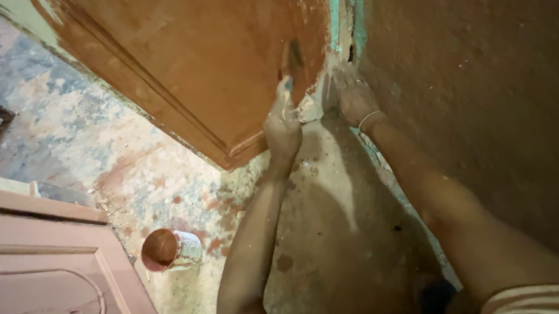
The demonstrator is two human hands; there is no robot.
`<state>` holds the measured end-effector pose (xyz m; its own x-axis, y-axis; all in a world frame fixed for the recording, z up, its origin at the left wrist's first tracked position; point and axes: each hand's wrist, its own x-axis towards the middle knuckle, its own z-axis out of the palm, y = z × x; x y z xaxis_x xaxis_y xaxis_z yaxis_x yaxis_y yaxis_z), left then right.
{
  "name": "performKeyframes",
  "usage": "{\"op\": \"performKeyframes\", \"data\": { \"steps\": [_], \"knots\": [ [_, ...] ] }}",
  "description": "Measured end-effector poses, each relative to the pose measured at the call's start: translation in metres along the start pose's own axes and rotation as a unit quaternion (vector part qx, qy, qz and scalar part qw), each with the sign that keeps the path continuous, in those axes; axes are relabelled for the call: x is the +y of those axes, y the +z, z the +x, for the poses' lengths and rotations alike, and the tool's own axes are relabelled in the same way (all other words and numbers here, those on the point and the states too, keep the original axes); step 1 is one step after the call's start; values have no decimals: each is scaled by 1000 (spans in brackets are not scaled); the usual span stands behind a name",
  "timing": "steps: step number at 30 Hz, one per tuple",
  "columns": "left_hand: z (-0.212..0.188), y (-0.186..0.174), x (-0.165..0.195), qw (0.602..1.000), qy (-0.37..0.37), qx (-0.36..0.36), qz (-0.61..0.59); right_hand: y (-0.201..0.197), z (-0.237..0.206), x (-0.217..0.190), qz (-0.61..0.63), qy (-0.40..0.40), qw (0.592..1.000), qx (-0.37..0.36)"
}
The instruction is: The person paints a wooden door panel with brown paint using a paintbrush, dipping the brush into a paint can on the floor and applying paint across the door surface, steadying the door with the other hand while working around the edges.
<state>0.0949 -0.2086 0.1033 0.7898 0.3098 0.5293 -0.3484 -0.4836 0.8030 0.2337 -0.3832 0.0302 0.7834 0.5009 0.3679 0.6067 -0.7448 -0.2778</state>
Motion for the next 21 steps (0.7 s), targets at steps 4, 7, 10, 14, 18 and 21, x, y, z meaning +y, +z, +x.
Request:
{"op": "performKeyframes", "data": {
  "steps": [4, 7, 10, 14, 18, 21],
  "knots": [
    [8, -3, 61, 998, 51, 39, -25, 4, -2, 2, 27, 19, 999, -23],
    [12, -7, 87, 999, 20, 28, -27, 7, -4, 6, 26, 20, 999, -25],
    [21, -10, 95, 995, -96, -3, -19, 9, -6, 9, 30, 13, 999, -9],
    [30, -1, 76, 998, 45, 47, -25, 11, -9, 11, 50, 17, 999, -3],
    [12, 12, 23, 991, 113, 48, -45, 13, -10, 10, 22, 0, 1000, -15],
    [-15, 21, -24, 997, 48, 15, 66, 13, -9, 7, 11, -8, 1000, -28]
  ]
}}
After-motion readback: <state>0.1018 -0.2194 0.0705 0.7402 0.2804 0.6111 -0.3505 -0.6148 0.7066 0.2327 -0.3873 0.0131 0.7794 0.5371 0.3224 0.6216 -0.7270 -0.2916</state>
